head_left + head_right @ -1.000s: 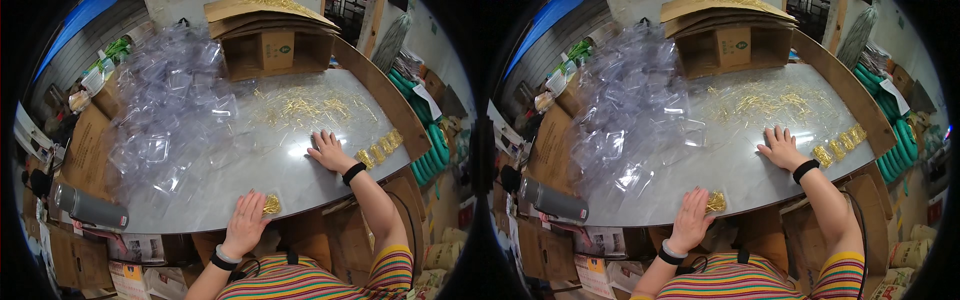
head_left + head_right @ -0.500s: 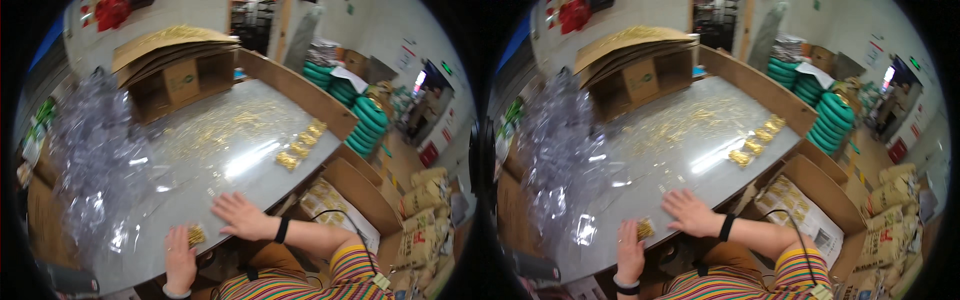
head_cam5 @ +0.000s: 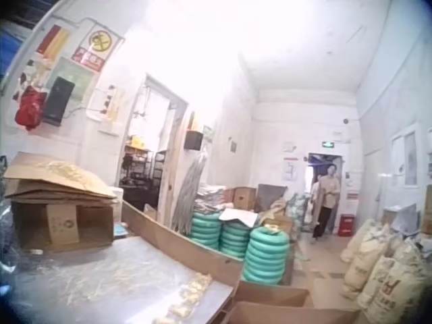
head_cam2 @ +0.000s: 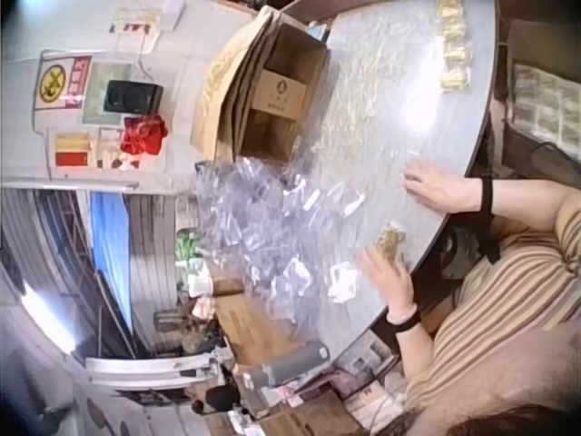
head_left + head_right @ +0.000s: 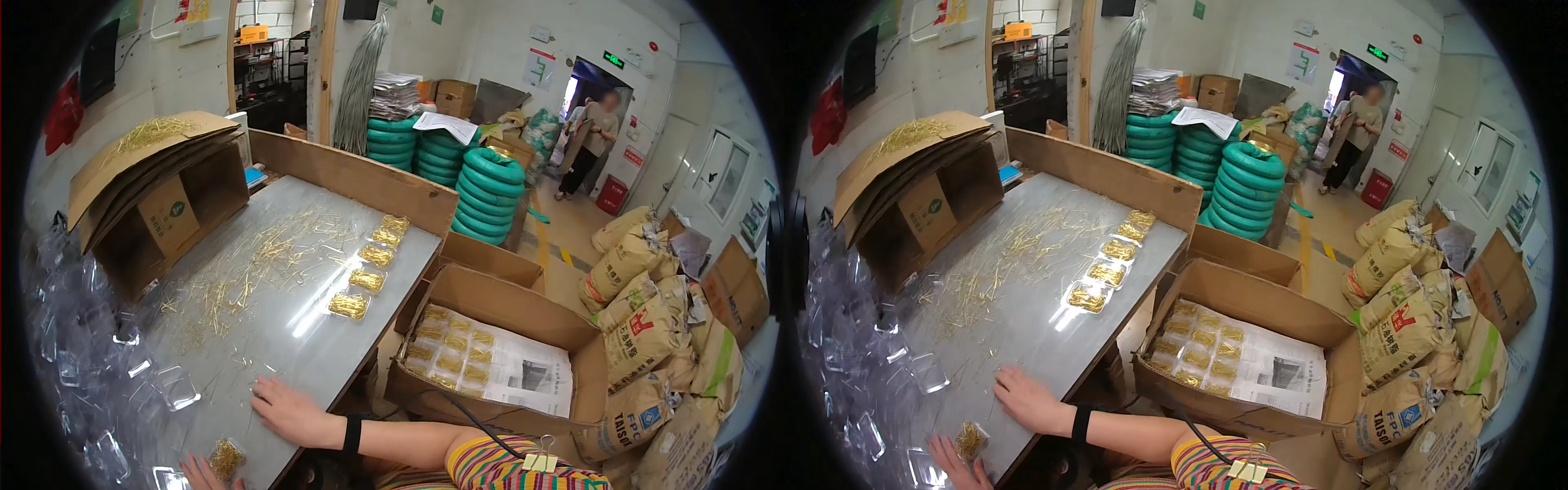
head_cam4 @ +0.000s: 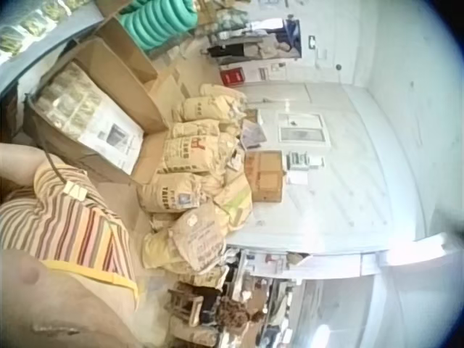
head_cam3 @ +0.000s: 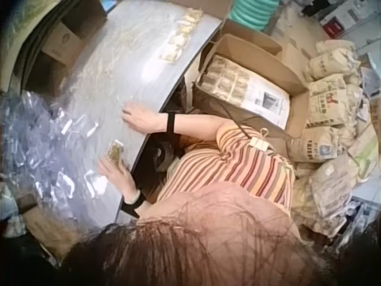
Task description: Organizing and packing small metal components into boxes on a fabrication floor.
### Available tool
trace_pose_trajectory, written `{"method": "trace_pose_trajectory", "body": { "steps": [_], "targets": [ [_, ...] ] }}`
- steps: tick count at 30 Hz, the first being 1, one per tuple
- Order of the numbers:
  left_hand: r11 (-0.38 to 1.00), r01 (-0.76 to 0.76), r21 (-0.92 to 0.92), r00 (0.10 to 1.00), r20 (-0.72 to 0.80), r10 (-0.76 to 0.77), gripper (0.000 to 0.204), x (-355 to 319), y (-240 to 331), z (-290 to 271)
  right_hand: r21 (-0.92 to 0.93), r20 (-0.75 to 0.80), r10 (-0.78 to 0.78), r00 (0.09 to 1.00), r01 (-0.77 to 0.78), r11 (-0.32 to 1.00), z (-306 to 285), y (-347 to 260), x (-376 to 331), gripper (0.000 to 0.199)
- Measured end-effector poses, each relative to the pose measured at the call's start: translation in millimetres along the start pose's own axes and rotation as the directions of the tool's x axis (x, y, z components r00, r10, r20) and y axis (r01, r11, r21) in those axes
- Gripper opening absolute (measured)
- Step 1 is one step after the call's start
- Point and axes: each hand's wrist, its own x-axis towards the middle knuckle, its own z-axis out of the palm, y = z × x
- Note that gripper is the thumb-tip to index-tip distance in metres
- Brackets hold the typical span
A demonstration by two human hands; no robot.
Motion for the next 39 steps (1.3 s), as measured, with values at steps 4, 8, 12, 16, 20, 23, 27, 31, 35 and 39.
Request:
{"method": "trace_pose_trajectory", "body": {
  "steps": [4,8,12,16,20,23,27,31,35,39],
  "targets": [
    [0.966,-0.222,-0.135,0.972,-0.114,0.207,0.032,-12,29,0,0.117,0.107,-0.178,0.978,0.166,0.979,-8,-5,0,0.034],
    [0.957,-0.239,-0.165,0.97,-0.008,0.241,0.023,-15,40,19,0.317,0.297,-0.223,0.928,0.124,0.94,-2,-4,0,0.033],
    [0.975,-0.197,-0.108,0.98,-0.033,0.194,0.029,-2,41,23,0.188,-0.026,-0.171,0.985,0.173,0.967,-15,-16,-1,0.03],
    [0.985,-0.12,-0.121,0.992,0.031,0.124,0.039,10,46,25,0.104,0.046,-0.303,0.952,0.297,0.949,2,-16,-7,0.034],
    [0.992,-0.085,-0.096,0.988,0.119,0.096,0.049,19,43,27,0.368,0.224,-0.29,0.93,0.195,0.909,5,-6,-2,0.037],
    [0.996,-0.062,-0.067,0.98,0.184,0.073,0.052,30,49,26,0.28,0.055,-0.205,0.977,0.182,0.943,-21,-15,3,0.03],
    [0.995,-0.088,-0.047,0.963,0.252,0.097,0.055,37,50,29,0.138,0.049,-0.177,0.983,0.169,0.976,-9,-8,-11,0.04],
    [0.987,-0.151,-0.058,0.951,0.262,0.161,0.056,37,44,30,0.471,0.041,-0.334,0.942,0.276,0.838,0,-14,-9,0.019],
    [0.985,-0.164,-0.054,0.96,0.221,0.172,0.053,34,44,33,0.428,-0.049,-0.216,0.975,0.216,0.877,-16,-17,-7,0.02],
    [0.984,-0.18,-0.009,0.962,0.206,0.177,0.053,33,40,33,0.167,-0.179,-0.167,0.97,0.197,0.966,-44,-21,-14,0.023]
  ]
}}
